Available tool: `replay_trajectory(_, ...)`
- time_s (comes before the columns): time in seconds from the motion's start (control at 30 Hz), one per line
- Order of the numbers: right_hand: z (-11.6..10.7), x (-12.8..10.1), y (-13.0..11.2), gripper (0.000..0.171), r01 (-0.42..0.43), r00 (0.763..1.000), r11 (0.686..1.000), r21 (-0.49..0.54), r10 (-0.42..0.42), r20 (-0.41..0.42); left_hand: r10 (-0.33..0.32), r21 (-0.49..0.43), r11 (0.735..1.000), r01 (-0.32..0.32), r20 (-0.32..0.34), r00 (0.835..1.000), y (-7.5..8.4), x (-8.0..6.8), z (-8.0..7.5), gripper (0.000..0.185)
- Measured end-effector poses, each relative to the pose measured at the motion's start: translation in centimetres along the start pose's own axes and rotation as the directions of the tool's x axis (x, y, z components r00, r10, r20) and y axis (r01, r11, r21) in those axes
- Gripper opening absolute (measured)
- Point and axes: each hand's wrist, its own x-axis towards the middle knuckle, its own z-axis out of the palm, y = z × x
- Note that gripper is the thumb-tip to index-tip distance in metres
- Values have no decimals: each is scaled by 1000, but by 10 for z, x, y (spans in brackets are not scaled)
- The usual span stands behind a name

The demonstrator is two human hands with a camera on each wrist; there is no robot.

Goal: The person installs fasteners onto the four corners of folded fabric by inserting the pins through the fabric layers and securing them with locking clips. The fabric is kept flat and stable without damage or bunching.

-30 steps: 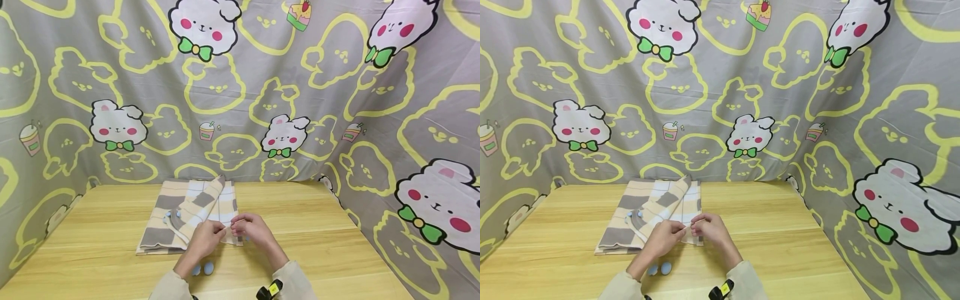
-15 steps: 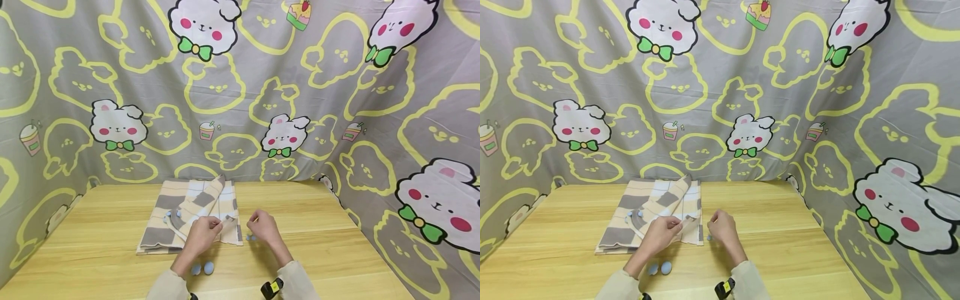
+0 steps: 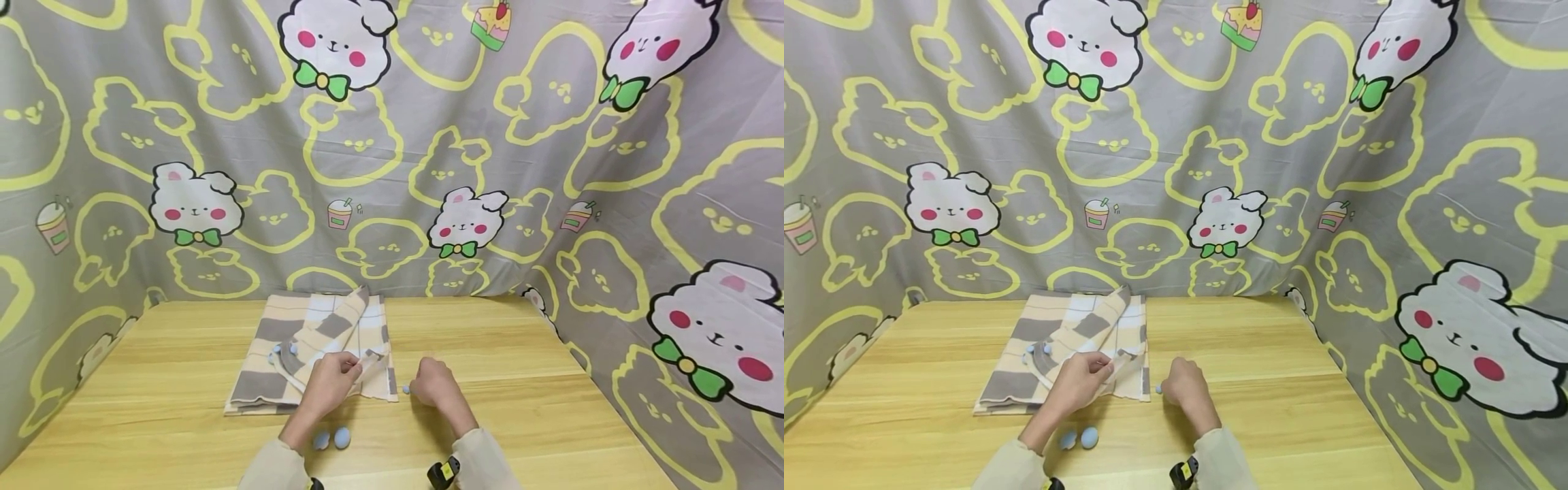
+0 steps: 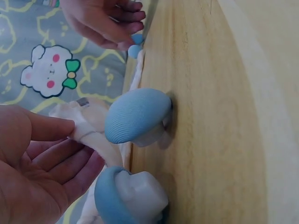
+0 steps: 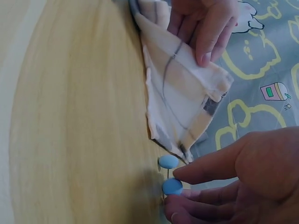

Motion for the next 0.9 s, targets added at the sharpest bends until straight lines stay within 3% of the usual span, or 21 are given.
replay_trajectory(0.17,2,2,1,39,-11,1000,1000,-22,11,7,-14,16,1000,14,3,1000,0,0,-1,10)
replay_trajectory(0.27,2,4,2,37,-10,999,1000,-23,9,-34,-23,18,1000,22,7,1000,0,0,-3,10)
replay_trajectory(0.53,-2,4,1,6,107,985,977,182,-79,-155,-15,10,1000,15,3,1000,-2,1,-2,10)
replay_trajectory(0.77,13,2,-15,5,223,969,930,291,-178,-173,-6,11,1000,6,-13,1000,-1,0,-1,9)
replay_trajectory(0.9,21,0,-23,6,223,973,903,367,-183,-142,4,6,1000,-4,-14,1000,-1,0,-1,10)
